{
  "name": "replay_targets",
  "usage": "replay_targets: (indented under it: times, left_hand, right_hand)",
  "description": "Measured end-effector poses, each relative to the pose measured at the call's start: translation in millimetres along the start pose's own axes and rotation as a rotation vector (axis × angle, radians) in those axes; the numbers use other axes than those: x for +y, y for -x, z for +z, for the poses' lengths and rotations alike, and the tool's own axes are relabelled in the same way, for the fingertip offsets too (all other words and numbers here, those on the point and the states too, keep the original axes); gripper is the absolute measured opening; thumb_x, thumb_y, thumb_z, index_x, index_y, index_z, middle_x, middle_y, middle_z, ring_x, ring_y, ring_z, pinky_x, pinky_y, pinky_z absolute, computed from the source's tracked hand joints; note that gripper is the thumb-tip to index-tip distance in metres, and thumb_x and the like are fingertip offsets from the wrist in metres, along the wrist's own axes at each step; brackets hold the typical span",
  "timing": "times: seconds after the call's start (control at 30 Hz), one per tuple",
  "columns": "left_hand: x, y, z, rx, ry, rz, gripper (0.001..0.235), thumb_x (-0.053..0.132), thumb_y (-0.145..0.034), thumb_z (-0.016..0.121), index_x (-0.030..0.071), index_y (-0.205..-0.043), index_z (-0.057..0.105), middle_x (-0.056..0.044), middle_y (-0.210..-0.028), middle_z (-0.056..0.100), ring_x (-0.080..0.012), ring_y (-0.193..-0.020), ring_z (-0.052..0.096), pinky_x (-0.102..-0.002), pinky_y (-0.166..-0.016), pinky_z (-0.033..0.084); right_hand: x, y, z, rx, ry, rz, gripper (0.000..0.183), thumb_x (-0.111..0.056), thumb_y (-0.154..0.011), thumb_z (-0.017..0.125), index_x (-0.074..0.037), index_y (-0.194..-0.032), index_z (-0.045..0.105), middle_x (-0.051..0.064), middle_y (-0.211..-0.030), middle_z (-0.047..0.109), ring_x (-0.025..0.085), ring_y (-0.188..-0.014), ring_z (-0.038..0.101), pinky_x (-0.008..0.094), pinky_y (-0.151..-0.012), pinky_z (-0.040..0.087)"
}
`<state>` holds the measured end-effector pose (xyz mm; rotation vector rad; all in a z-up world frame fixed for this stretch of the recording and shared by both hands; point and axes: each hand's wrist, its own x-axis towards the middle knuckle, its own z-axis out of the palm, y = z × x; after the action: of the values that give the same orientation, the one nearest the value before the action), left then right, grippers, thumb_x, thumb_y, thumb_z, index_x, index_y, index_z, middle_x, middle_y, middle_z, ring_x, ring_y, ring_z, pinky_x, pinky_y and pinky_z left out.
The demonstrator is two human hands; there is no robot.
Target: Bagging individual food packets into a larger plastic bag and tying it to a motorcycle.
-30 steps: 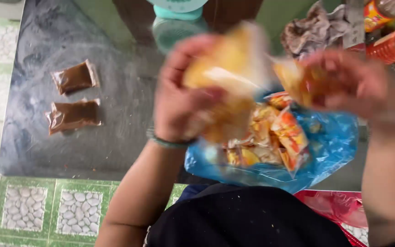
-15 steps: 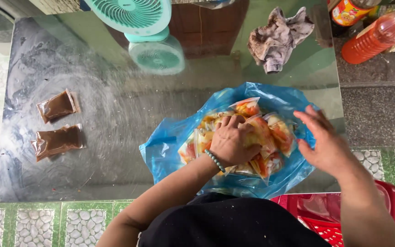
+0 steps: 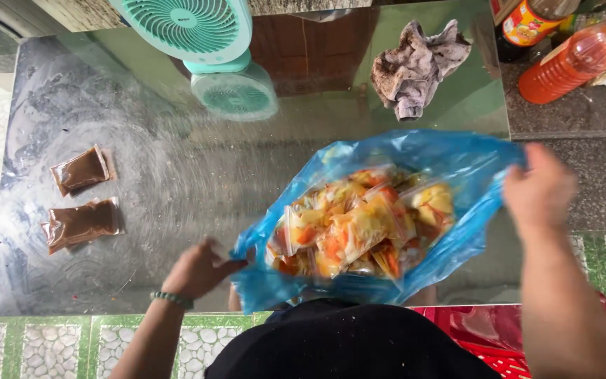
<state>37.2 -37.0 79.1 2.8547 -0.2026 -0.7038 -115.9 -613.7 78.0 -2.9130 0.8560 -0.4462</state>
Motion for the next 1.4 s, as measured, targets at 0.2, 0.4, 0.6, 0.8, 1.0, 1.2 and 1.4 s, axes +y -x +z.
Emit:
replay_targets:
  times: [0.2,0.4,0.6,0.8,1.0,1.2,1.4]
  left_hand:
    - [34,17,32,-0.570,1.564,-0.186,0.032,0.022,-0.095,0.057,-0.001,-0.116,0.063,-0.012,-0.095,0.076,-0.0239,-0.083,0.076,-0.037,-0.075,0.066]
    - [99,19,-19,-0.698,2.467,0.620,0.013,0.007,-0.112,0.054,0.009,-0.102,0.061,-0.003,-0.084,0.064,-0.0125,-0.065,0.056,-0.025,-0.056,0.047]
    - [141,22,-72,-0.303,1.696,0.746,0.007,0.005,-0.109,0.059,0.001,-0.114,0.063,-0.002,-0.089,0.063,-0.0107,-0.070,0.054,-0.026,-0.063,0.044]
    - [192,64,-127,-0.422,1.975,-0.289,0.033,0.025,-0.113,0.035,-0.004,-0.115,0.051,-0.015,-0.093,0.068,-0.0278,-0.069,0.067,-0.042,-0.066,0.050]
    - [263,90,-144,-0.502,1.973,0.860,0.010,0.025,-0.097,0.054,0.017,-0.098,0.049,-0.002,-0.076,0.045,-0.0092,-0.054,0.028,-0.027,-0.044,0.020]
    - [299,121,-187,-0.586,1.661,1.347,0.013,0.017,-0.111,0.053,0.007,-0.109,0.046,-0.007,-0.070,0.050,-0.0137,-0.053,0.039,-0.029,-0.047,0.027]
    - [246,80,-184,-0.344,1.781,1.049,0.013,0.000,-0.104,0.051,0.008,-0.098,0.043,-0.010,-0.063,0.049,-0.0096,-0.045,0.033,-0.025,-0.040,0.025]
  right_hand:
    - [-41,-35,-79,0.302,-0.349,-0.233,0.007,-0.001,-0.107,0.061,0.000,-0.108,0.068,0.017,-0.090,0.068,0.025,-0.081,0.070,0.034,-0.074,0.054]
    - [-21,-52,-67,0.235,-0.596,-0.092,0.009,-0.005,-0.113,0.059,0.001,-0.110,0.065,0.007,-0.089,0.068,0.015,-0.083,0.065,0.030,-0.076,0.051]
    - [52,-46,-57,0.106,-0.741,-0.064,0.013,-0.007,-0.117,0.057,0.003,-0.111,0.061,0.006,-0.093,0.068,0.012,-0.082,0.064,0.026,-0.075,0.050]
    - [41,-26,-61,-0.071,-0.992,0.103,0.009,-0.005,-0.112,0.065,0.000,-0.116,0.070,0.004,-0.093,0.070,0.010,-0.078,0.064,0.026,-0.072,0.051]
    - [17,-34,-102,-0.103,-1.405,0.318,0.018,-0.014,-0.106,0.071,-0.001,-0.119,0.074,0.006,-0.106,0.075,0.014,-0.086,0.071,0.028,-0.078,0.059]
    - [88,-22,-82,0.158,-1.567,0.375,0.024,-0.020,-0.107,0.071,0.000,-0.121,0.073,0.009,-0.110,0.076,0.018,-0.090,0.075,0.033,-0.084,0.063]
    - [149,6,-39,0.184,-1.612,0.517,0.028,-0.027,-0.112,0.074,-0.001,-0.121,0.070,0.009,-0.116,0.074,0.021,-0.096,0.072,0.039,-0.088,0.062]
